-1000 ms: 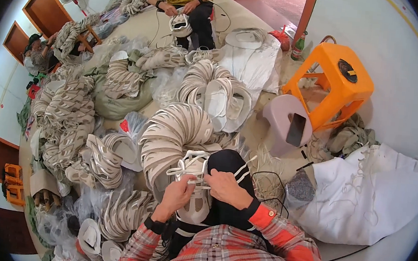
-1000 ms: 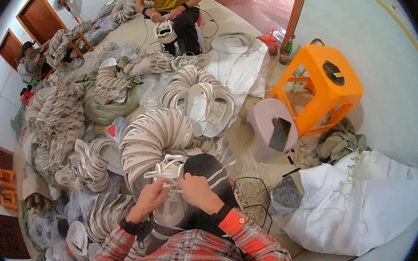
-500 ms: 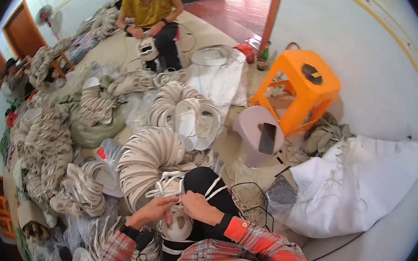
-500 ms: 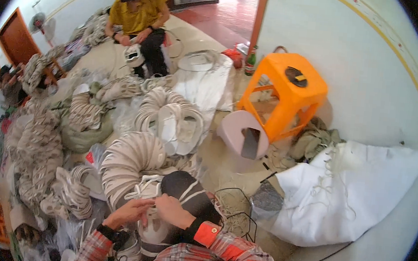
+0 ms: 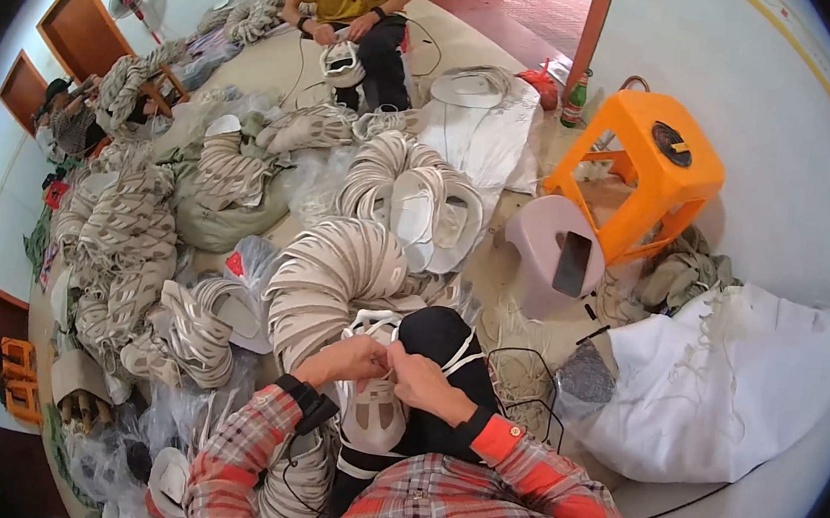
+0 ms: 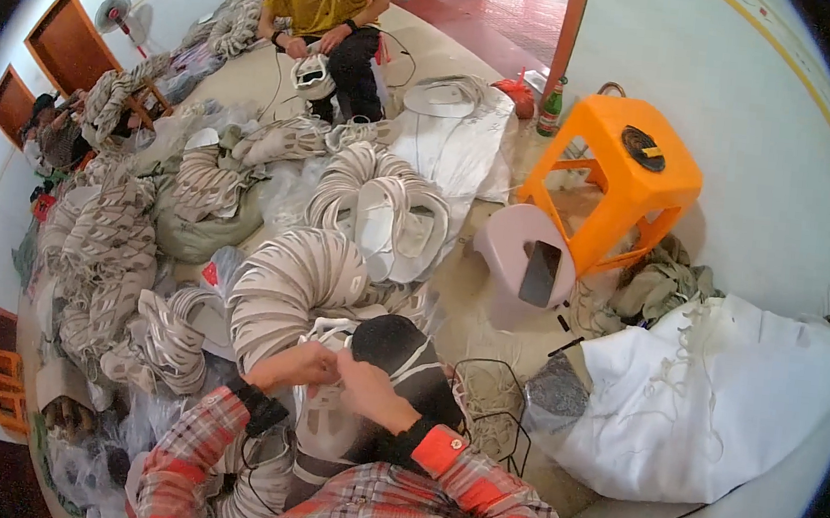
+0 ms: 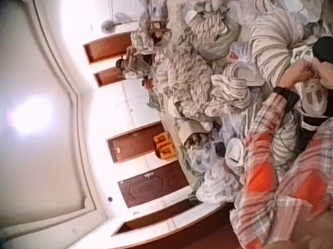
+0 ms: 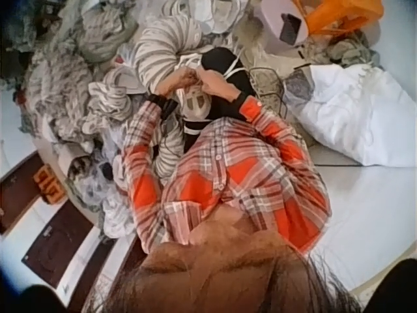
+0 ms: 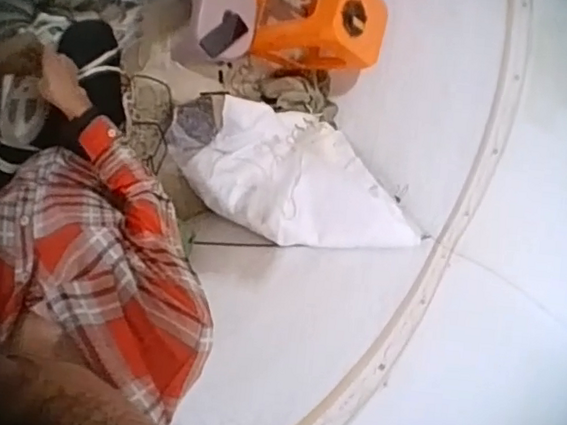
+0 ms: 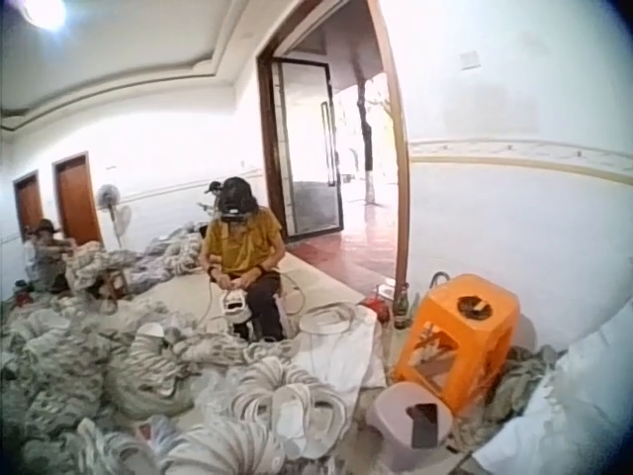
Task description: Lacing multiple pairs of white sneakers while sitting on the floor in a warehouse-like environment.
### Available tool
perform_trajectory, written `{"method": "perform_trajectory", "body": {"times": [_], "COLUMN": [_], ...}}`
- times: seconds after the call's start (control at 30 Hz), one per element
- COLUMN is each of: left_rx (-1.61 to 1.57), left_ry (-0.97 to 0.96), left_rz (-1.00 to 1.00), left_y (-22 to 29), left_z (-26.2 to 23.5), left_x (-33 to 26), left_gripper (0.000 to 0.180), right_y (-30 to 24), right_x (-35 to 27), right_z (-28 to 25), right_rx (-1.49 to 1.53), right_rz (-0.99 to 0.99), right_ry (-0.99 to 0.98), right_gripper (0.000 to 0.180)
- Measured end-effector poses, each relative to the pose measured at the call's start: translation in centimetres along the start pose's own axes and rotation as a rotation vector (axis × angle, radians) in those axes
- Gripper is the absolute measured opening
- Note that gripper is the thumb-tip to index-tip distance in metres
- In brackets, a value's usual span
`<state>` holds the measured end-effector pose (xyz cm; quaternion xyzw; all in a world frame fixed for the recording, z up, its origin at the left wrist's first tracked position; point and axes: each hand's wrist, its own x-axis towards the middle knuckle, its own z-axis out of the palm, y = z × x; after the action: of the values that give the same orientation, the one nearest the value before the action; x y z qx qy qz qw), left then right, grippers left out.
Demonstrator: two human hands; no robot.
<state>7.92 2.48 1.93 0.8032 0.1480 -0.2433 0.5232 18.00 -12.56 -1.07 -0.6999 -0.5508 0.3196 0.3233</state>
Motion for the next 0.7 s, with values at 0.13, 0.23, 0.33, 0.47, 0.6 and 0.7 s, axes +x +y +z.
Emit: {"method": "perform_trajectory", "body": {"times": [0.13,0.23,0.33,0.47,0.6,0.7], "left_rx": [0.222,0.621,0.965,0.924,-0.373,-1.960], "left_ry": [0.046,0.188,0.335,0.469,0.149,0.507], "left_rz": [0.018,0.204,0.070,-0.023,-0.055,0.230], "left_y": [1.7,0.2,2.7,-0.7,-4.9,-4.4], "left_z": [0.4,0.8,-0.9,-1.1,1.9,2.6], "left_x": [-0.2,-1.0,-3.8,-6.8,-7.5,-8.5], "left_gripper": [0.015,0.013,0.018,0.011,0.010,0.019], "right_y": [-0.3,-1.0,-2.2,-1.1,-0.3,-0.5], "right_x": [-0.3,-1.2,-2.4,-1.9,-0.5,0.5], "right_z": [-0.4,-1.1,-2.6,-1.7,-3.1,-7.0], "right_rx": [0.033,-0.130,-0.442,-0.615,-0.266,0.137], "right_rz": [0.015,-0.174,-0.294,-0.222,-0.192,-0.094], "right_ry": [-0.035,0.063,0.091,-0.017,-0.105,-0.447], "right_gripper": [0.030,0.022,0.018,0.023,0.023,0.026]}}
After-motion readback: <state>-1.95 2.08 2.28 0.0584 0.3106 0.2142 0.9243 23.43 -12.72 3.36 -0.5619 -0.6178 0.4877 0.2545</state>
